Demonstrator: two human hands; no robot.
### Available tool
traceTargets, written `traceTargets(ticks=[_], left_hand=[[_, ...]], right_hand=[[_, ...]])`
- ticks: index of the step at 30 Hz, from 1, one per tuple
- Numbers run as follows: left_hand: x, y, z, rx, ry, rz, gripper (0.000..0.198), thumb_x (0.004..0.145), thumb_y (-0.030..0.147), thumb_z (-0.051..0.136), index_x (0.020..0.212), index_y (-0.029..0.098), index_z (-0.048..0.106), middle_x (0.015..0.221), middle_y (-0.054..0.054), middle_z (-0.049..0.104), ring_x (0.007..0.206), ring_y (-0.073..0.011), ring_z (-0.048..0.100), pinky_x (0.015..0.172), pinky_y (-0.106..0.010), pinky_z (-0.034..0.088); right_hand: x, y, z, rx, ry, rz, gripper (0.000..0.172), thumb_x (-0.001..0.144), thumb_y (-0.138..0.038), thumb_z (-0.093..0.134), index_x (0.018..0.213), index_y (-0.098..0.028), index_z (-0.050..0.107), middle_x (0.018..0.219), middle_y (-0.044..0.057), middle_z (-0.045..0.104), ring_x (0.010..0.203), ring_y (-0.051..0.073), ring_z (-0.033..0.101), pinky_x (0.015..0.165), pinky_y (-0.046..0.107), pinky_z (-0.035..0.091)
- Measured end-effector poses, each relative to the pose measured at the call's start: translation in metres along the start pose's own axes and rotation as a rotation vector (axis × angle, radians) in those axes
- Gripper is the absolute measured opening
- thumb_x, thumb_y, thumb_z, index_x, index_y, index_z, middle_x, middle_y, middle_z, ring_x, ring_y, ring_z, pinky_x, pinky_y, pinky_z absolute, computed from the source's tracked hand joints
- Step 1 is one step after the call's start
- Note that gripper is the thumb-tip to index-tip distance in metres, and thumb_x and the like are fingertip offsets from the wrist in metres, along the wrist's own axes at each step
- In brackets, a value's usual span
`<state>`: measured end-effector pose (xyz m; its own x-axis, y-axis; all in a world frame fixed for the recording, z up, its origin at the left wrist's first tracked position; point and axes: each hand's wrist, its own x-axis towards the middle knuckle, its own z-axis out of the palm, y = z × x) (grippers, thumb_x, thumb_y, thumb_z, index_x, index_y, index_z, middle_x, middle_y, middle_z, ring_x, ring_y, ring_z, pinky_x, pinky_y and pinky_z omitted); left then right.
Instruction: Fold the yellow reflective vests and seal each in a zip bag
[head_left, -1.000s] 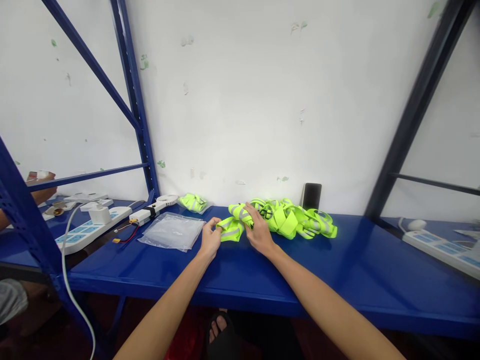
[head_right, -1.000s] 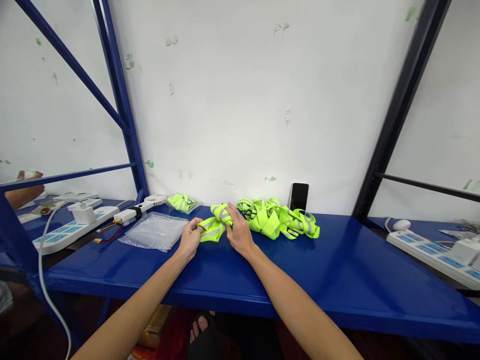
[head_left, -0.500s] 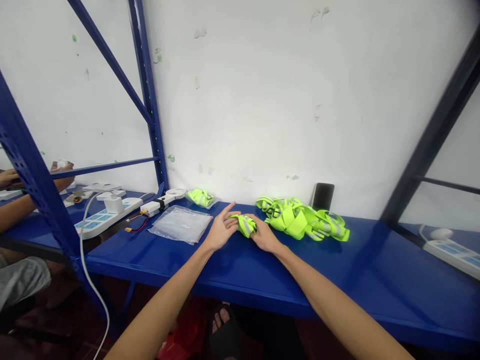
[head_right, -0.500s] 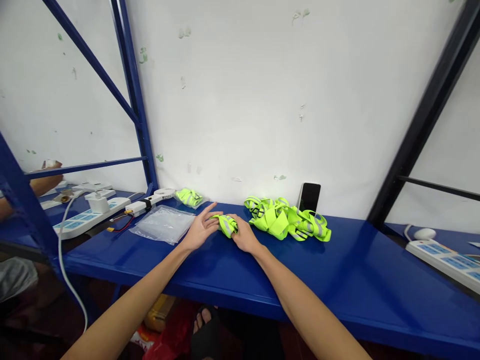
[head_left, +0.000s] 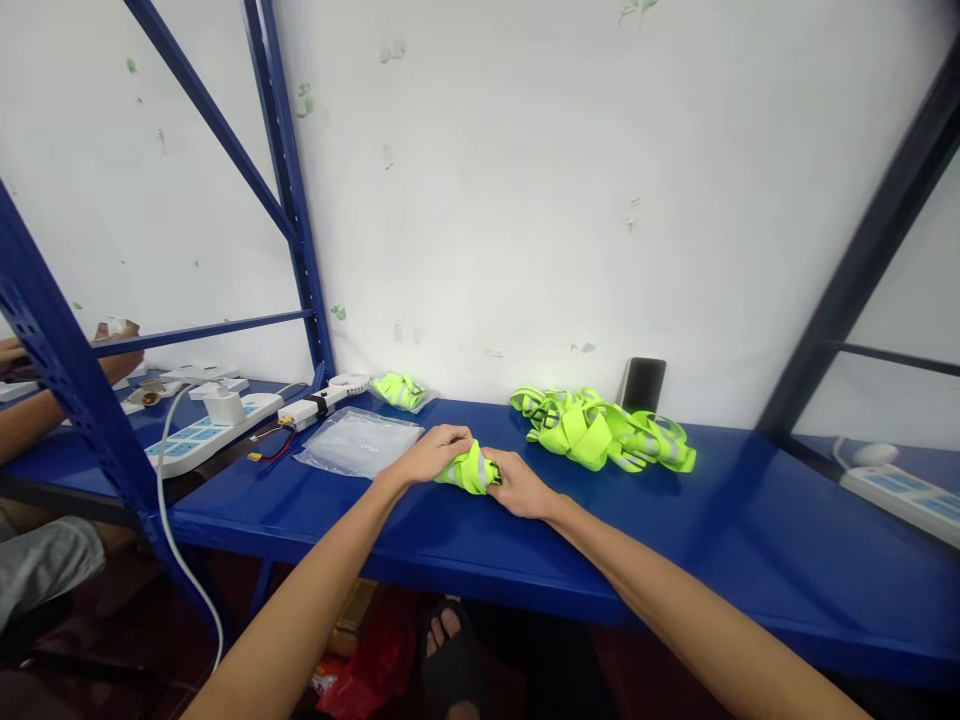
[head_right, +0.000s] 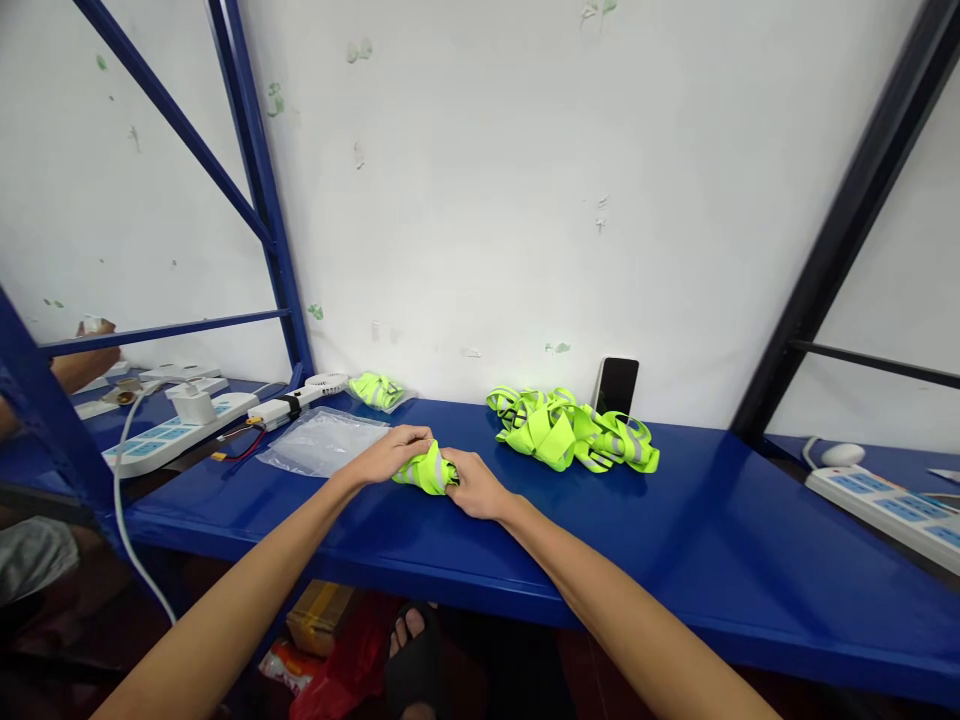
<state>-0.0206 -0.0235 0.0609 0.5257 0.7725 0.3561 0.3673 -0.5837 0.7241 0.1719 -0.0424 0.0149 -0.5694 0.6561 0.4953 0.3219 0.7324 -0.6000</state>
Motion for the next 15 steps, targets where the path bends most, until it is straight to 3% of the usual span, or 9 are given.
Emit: traceTargets(ticks=[1,3,5,6,8,11,15], left_hand=[[0.0,-0.001,0.0,-0.012,-0.036,-0.019,0.026,0.08,0.034,0.053,0.062,0.017,0.06,0.055,0.003,0.05,0.052,-0.0121,0.04,0.05,-0.023,0.028],[0.0,-0.002,0.0,-0.016,-0.088,-0.034,0.023,0.077,0.031,0.054,0.059,0.016,0.059,0.052,0.004,0.047,0.049,-0.0107,0.037,0.048,-0.023,0.025],[-0.001,-0.004,-0.001,-0.031,-0.122,-0.045,0.021,0.075,0.029,0.053,0.06,0.015,0.06,0.051,0.004,0.047,0.048,-0.0101,0.037,0.047,-0.022,0.025],[-0.002,-0.005,-0.002,-0.045,-0.129,-0.059,0.02,0.074,0.028,0.053,0.061,0.015,0.061,0.051,0.004,0.049,0.048,-0.01,0.038,0.047,-0.022,0.026],[-0.002,-0.008,-0.003,-0.068,-0.118,-0.098,0.02,0.074,0.028,0.053,0.062,0.015,0.062,0.053,0.003,0.052,0.049,-0.0102,0.041,0.048,-0.021,0.029],[-0.001,-0.012,0.0,-0.061,-0.049,-0.131,0.017,0.071,0.026,0.054,0.061,0.015,0.063,0.054,0.003,0.055,0.049,-0.0104,0.043,0.048,-0.021,0.031],[0.001,-0.02,0.007,-0.044,0.077,-0.13,0.016,0.07,0.025,0.056,0.062,0.016,0.066,0.057,0.0,0.061,0.055,-0.014,0.051,0.053,-0.022,0.037]], right_hand=[[-0.002,-0.002,0.0,-0.003,-0.01,0.001,0.057,0.067,-0.005,0.047,0.122,-0.018,0.056,0.095,0.002,0.068,0.078,0.018,0.061,0.076,0.029,0.047],[-0.006,-0.006,0.0,0.02,-0.031,-0.001,0.081,0.068,-0.005,0.049,0.145,-0.02,0.027,0.111,0.005,0.065,0.083,0.018,0.062,0.078,0.029,0.047],[-0.009,-0.01,0.001,0.011,-0.051,-0.034,0.094,0.069,-0.004,0.05,0.15,-0.022,0.006,0.127,0.009,0.057,0.096,0.019,0.062,0.085,0.031,0.047],[-0.01,-0.013,0.002,-0.027,-0.066,-0.072,0.093,0.07,-0.003,0.049,0.15,-0.023,0.006,0.132,0.009,0.053,0.105,0.02,0.059,0.09,0.032,0.045],[-0.013,-0.018,0.003,-0.15,-0.119,-0.168,0.082,0.073,-0.001,0.047,0.147,-0.027,0.024,0.138,0.009,0.046,0.122,0.023,0.048,0.1,0.036,0.038],[-0.015,-0.027,0.003,-0.282,-0.208,-0.23,0.068,0.076,0.001,0.044,0.136,-0.03,0.044,0.139,0.009,0.042,0.129,0.023,0.039,0.105,0.039,0.033],[-0.018,-0.038,0.0,-0.239,-0.245,-0.183,0.063,0.078,-0.005,0.05,0.137,-0.028,0.042,0.142,0.01,0.034,0.129,0.023,0.037,0.105,0.04,0.032]])
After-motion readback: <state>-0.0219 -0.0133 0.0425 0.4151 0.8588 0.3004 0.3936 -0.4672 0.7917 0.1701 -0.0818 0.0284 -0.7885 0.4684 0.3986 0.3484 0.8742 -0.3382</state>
